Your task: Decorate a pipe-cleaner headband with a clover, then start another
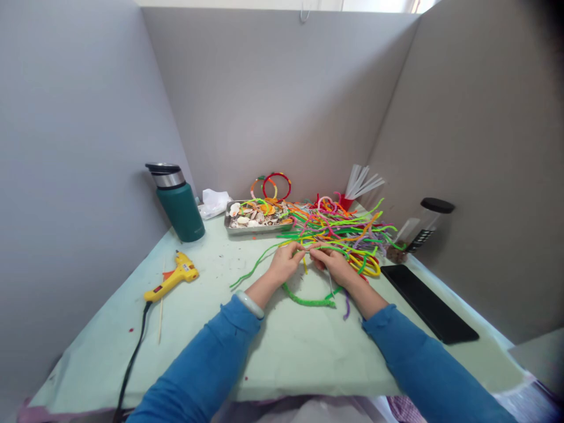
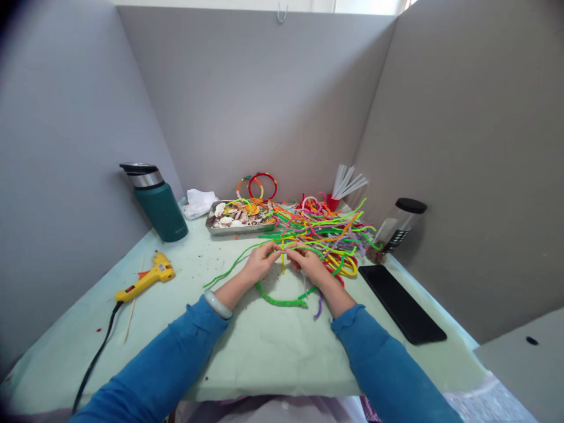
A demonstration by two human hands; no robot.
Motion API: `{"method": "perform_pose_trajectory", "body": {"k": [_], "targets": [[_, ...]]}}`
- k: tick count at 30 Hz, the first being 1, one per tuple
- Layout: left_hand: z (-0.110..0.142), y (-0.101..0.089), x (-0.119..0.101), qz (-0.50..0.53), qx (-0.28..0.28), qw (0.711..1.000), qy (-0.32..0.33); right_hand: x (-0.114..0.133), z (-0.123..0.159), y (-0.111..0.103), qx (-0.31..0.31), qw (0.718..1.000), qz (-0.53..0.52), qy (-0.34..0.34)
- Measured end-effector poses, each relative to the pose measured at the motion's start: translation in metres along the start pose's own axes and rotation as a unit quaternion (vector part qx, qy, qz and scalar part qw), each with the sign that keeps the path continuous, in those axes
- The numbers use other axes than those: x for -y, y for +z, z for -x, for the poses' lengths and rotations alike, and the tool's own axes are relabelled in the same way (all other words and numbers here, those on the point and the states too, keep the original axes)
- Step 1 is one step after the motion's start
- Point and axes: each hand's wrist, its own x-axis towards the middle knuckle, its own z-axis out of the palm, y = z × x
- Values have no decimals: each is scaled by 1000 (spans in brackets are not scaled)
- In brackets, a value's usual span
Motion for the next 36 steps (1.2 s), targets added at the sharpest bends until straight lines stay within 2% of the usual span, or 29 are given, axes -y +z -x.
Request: {"method": "perform_pose_trajectory", "body": {"k": [36], "targets": [[0, 2, 4, -16, -2, 1000, 0, 1, 1, 0, 11, 999, 35, 16]]}}
